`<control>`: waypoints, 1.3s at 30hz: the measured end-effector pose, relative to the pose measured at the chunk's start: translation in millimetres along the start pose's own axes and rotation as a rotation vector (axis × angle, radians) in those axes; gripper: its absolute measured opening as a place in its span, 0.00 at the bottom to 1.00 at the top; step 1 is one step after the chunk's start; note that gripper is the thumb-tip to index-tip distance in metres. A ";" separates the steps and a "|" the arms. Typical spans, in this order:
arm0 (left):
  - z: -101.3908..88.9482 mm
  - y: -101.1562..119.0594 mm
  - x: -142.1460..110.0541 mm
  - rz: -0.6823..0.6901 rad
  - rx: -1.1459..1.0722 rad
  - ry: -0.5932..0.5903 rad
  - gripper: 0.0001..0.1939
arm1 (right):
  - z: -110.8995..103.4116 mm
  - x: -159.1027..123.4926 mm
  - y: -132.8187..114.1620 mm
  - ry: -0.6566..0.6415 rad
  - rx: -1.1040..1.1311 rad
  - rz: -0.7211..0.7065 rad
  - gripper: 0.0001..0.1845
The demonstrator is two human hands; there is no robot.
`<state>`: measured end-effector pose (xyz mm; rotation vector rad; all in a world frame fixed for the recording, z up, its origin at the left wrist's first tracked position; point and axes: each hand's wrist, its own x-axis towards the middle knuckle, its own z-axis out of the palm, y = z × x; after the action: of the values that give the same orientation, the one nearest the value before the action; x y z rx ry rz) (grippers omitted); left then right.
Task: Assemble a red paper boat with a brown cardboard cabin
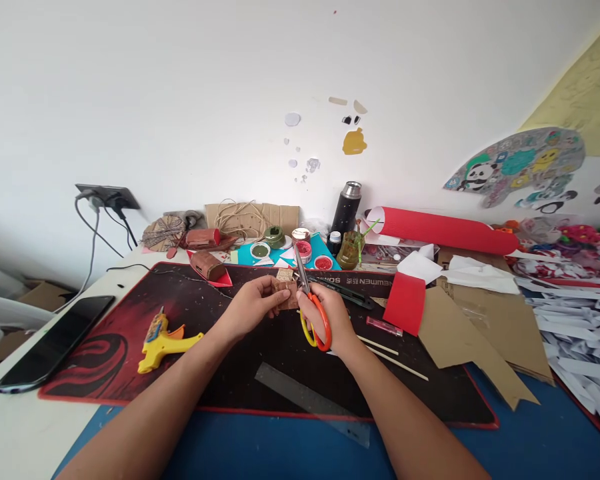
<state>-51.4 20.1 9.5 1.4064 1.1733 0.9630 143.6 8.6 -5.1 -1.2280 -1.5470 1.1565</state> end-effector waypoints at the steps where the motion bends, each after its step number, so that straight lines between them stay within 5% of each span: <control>1: -0.6 -0.5 0.3 -0.005 -0.022 -0.014 0.29 | -0.3 0.2 -0.2 -0.006 0.020 0.011 0.17; 26: -8.1 -4.4 3.8 -0.058 -0.185 -0.068 0.26 | -1.6 0.7 4.2 -0.028 0.134 0.022 0.21; 39: -14.8 -0.3 7.6 -0.004 -0.359 0.233 0.24 | -6.5 6.0 -1.1 -0.139 0.390 0.264 0.42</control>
<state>-64.2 30.6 11.3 1.0248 1.1024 1.2893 148.5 15.5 -2.1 -1.1233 -1.1995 1.6560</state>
